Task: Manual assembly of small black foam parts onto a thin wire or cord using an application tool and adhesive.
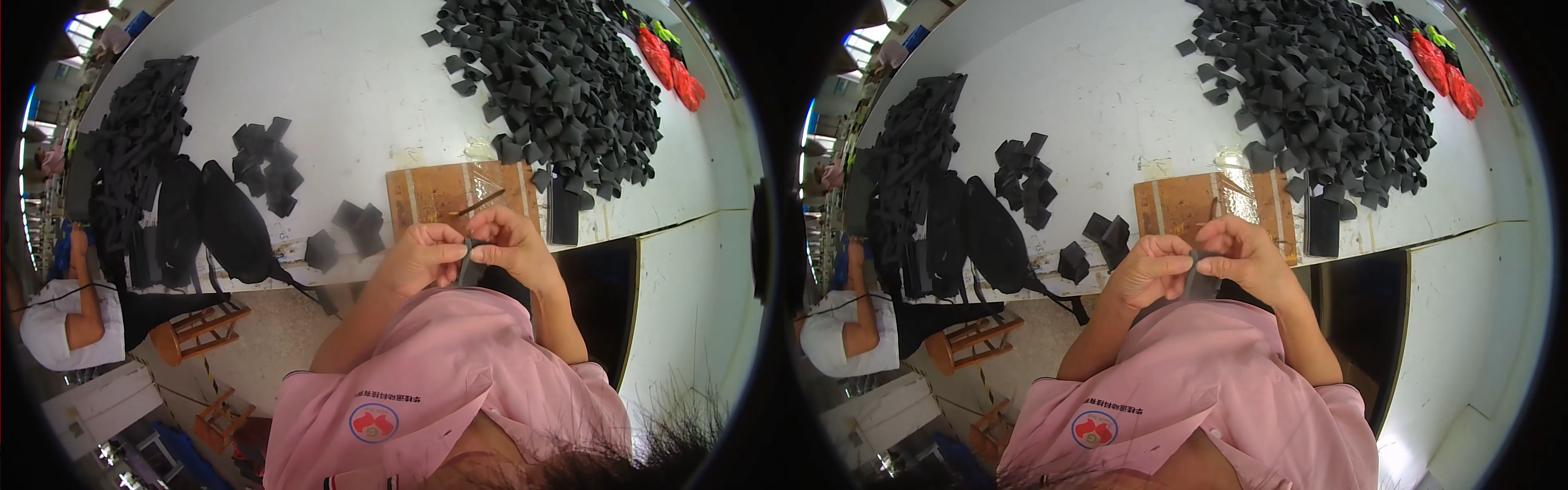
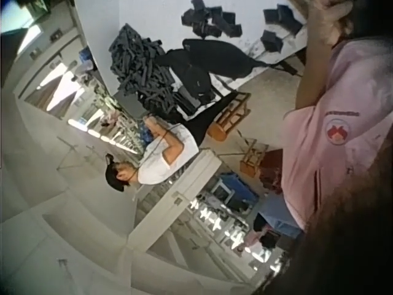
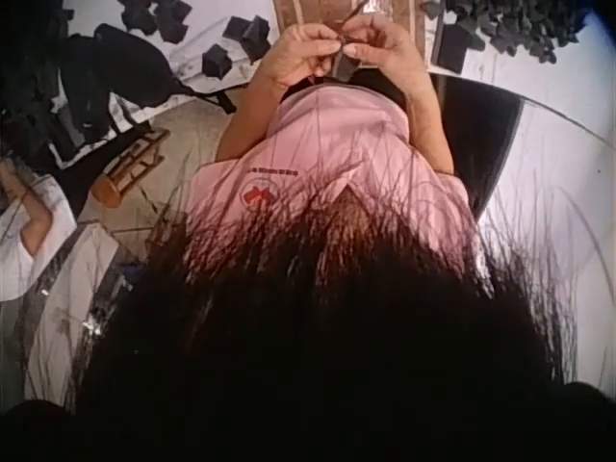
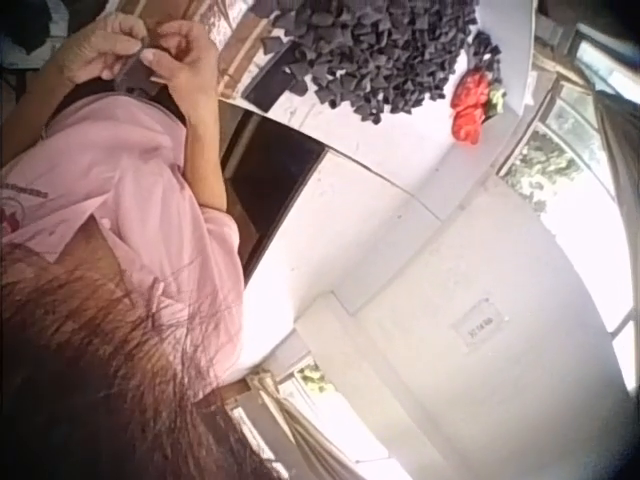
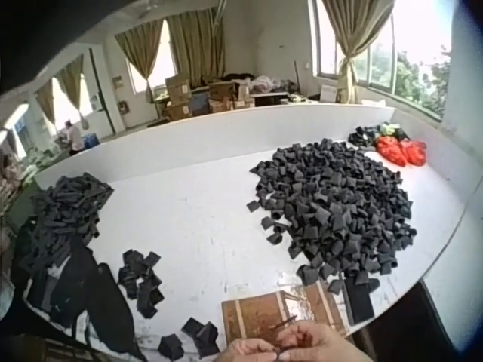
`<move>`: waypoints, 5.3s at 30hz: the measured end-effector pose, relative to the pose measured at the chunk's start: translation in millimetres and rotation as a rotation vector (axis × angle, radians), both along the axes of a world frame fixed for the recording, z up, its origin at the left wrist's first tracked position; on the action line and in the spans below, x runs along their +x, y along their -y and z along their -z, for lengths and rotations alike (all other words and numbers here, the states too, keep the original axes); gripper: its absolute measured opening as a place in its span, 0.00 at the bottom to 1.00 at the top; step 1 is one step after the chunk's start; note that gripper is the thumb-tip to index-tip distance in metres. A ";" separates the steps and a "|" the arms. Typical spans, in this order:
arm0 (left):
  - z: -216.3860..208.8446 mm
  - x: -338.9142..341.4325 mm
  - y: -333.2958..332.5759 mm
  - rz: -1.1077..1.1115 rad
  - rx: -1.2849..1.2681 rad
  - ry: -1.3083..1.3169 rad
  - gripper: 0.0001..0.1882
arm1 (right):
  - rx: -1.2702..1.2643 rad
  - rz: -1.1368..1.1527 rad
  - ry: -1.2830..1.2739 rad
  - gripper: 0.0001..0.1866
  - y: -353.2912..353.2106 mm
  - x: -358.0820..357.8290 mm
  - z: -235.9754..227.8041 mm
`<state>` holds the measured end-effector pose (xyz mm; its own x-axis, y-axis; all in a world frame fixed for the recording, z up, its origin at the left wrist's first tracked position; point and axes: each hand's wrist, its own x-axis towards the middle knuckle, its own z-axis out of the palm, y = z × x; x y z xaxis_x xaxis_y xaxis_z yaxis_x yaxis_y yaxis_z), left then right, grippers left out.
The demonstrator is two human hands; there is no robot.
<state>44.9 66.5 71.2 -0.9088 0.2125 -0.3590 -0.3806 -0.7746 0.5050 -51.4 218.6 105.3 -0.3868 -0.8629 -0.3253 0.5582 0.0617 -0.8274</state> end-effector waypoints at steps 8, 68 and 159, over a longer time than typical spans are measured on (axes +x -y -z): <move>-7.7 -5.3 -30.1 -0.415 -0.678 -0.110 0.03 | 0.245 0.385 -1.183 0.09 7.1 21.0 -13.5; -56.7 -32.1 -12.6 -0.187 0.687 -0.319 0.08 | -0.192 0.275 -0.289 0.12 17.1 -23.6 -43.9; -47.8 -43.7 -6.5 -0.615 -0.911 -0.502 0.06 | -0.016 0.353 -1.356 0.06 17.5 -25.1 -30.2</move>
